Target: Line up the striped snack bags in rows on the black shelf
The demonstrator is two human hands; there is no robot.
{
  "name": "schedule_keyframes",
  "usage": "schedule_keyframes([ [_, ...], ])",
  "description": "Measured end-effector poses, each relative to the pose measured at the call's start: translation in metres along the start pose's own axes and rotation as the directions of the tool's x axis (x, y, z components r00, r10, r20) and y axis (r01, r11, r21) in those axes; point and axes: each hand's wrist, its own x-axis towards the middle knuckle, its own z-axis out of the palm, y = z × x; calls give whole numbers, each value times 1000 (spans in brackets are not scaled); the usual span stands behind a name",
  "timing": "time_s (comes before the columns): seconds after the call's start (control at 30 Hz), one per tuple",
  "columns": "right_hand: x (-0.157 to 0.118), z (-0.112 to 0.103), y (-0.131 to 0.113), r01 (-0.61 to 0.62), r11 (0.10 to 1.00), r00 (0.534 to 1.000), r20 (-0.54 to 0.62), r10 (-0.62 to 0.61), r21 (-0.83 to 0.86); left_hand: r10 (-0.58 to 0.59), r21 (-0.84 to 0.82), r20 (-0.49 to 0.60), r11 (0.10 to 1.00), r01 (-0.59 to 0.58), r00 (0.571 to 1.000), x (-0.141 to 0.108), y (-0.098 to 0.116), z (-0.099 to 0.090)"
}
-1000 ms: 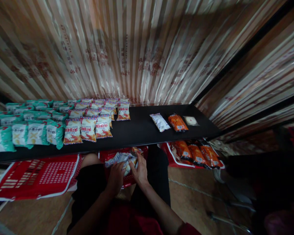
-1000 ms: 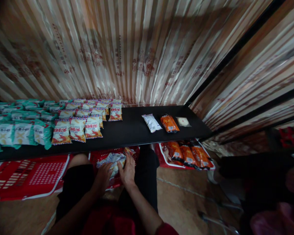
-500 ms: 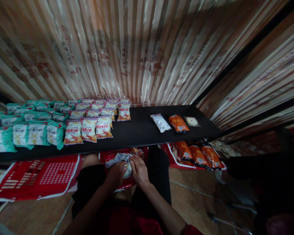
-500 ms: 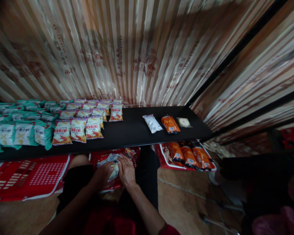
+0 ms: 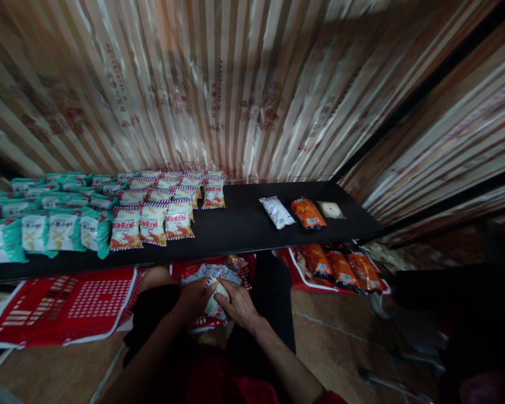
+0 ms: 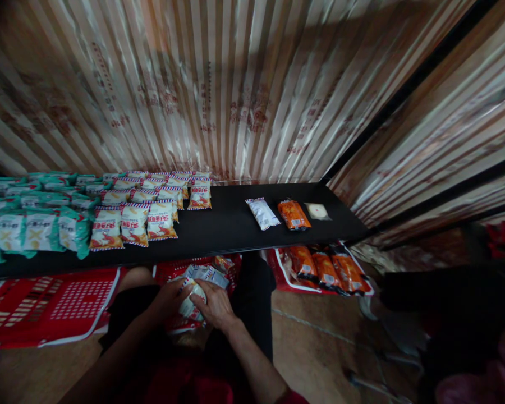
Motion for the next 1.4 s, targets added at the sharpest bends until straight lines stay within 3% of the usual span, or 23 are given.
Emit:
schedule_keyframes([
  [0.2,0,4,-4,-40,999,999,4,40,-28,-19,-35,13,999,19,1000,1,-1,-1],
  [0.57,-1,14,-2,-143,985,970,-212,119,-101,-45,-199,18,979,48,999,5,-6,-5],
  [0.83,2,11,-2,-272,962,926,-265,269,28,-84,-458,10,885,80,996,4,-6,-9],
  [1.17,5,5,-7,-344,925,877,-295,379,163,-199,-590,-144,804,77,969,2,6,-5],
  [1.4,9,1,-9,-377,874,829,-309,466,307,-274,-647,-95,747,150,957,1,11,4],
])
